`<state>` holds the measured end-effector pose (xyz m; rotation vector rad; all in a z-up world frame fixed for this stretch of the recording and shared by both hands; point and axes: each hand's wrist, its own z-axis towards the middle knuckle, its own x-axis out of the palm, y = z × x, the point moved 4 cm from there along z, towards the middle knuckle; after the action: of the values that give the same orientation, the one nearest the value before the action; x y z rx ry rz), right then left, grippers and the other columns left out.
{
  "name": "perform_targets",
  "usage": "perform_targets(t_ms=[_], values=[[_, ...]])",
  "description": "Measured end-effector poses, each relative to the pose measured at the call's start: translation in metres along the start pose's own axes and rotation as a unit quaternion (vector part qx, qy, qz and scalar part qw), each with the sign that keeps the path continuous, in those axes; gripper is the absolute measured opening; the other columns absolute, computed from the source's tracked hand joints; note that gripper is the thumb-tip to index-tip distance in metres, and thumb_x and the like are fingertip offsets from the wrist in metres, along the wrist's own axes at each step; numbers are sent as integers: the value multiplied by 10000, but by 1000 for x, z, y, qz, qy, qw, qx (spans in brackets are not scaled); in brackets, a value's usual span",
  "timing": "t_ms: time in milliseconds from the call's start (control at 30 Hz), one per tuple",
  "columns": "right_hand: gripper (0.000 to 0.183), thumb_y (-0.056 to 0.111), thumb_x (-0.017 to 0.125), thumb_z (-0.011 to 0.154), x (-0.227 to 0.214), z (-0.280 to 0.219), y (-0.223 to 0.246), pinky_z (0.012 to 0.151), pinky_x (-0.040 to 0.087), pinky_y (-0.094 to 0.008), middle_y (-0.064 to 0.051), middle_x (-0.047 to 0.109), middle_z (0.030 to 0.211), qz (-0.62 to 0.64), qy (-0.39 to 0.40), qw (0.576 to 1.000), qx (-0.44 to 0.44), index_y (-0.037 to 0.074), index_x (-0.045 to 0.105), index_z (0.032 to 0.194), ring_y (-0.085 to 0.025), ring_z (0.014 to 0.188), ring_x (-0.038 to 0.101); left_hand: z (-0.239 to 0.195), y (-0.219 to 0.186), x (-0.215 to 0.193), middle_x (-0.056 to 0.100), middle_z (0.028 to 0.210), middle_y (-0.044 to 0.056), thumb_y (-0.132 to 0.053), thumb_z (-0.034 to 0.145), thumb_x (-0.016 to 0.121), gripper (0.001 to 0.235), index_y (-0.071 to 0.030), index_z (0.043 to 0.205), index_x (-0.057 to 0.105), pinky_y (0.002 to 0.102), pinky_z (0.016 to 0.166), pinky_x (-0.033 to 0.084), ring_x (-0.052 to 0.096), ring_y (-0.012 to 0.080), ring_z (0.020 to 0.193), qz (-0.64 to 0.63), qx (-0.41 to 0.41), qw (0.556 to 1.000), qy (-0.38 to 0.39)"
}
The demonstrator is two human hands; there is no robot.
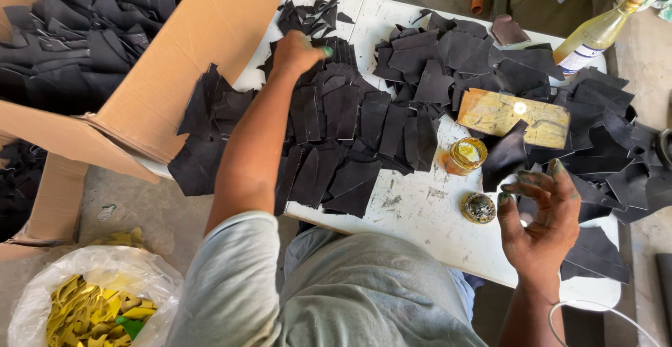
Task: The person repeatedly picks up small black leather pieces from a table, applies a yellowish substance from a small jar to the edges using a brush, and places the treated pieces into a cardboard box. The process is repeated continuously throughout the clip.
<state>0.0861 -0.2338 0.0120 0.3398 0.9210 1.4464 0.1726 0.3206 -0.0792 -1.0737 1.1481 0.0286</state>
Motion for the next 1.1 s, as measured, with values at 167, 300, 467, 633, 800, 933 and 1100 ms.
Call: perform_targets(t_ms=[167, 300, 467, 633, 800, 933, 1100], values=[[696, -94, 720, 996, -14, -9, -5, 992, 575, -322, -157, 569, 1325, -14, -8, 1000, 19, 11, 356, 1580, -209, 1141, 646, -22, -15, 3, 730, 1102, 195, -375, 638, 946, 545, -18, 990, 734, 407, 901, 569, 712, 325, 1053, 62, -37, 997, 16], [751, -98, 716, 983, -18, -12, -10, 971, 562, -316, -149, 578, 1327, -17, -13, 999, 34, 23, 354, 1630, -201, 1114, 656, -21, -14, -4, 723, 1111, 221, -282, 709, 892, 464, 13, 1023, 718, 381, 889, 578, 712, 323, 1059, 57, -39, 998, 6], [705, -120, 708, 985, -19, -11, -10, 1014, 580, -338, -168, 559, 1338, -33, -15, 999, 10, 9, 355, 1581, -227, 1179, 634, -10, 16, 0, 723, 969, 178, -169, 828, 769, 265, 56, 920, 664, 410, 704, 597, 738, 262, 809, -182, -129, 974, -39], [720, -115, 705, 970, -17, -10, -14, 984, 580, -331, -167, 579, 1309, -32, -11, 999, 27, 2, 350, 1586, -218, 1135, 660, 9, 48, 1, 651, 871, 107, -111, 855, 713, 177, 17, 867, 591, 368, 540, 634, 673, 188, 665, -347, -155, 918, -115], [728, -112, 705, 974, -12, -9, -20, 977, 576, -324, -175, 600, 1284, -37, -7, 999, 35, -3, 373, 1612, -215, 1126, 662, 17, 59, -18, 694, 813, 156, -59, 841, 660, 102, 12, 827, 588, 395, 536, 604, 694, 253, 659, -354, -101, 908, -200], [731, -101, 722, 972, -13, -11, -23, 985, 573, -320, -180, 606, 1262, -53, -6, 998, 35, -15, 368, 1605, -215, 1132, 662, 2, 44, -50, 704, 763, 229, -36, 846, 702, 109, 21, 822, 612, 452, 661, 559, 726, 366, 722, -121, 122, 925, -339], [726, -91, 724, 971, -12, -12, -31, 1024, 568, -337, -181, 627, 1247, -46, 1, 997, 68, -24, 372, 1602, -212, 1107, 681, -7, 43, -92, 706, 822, 203, -6, 893, 647, 117, 11, 980, 572, 471, 697, 567, 744, 363, 793, -92, 235, 911, -325]])
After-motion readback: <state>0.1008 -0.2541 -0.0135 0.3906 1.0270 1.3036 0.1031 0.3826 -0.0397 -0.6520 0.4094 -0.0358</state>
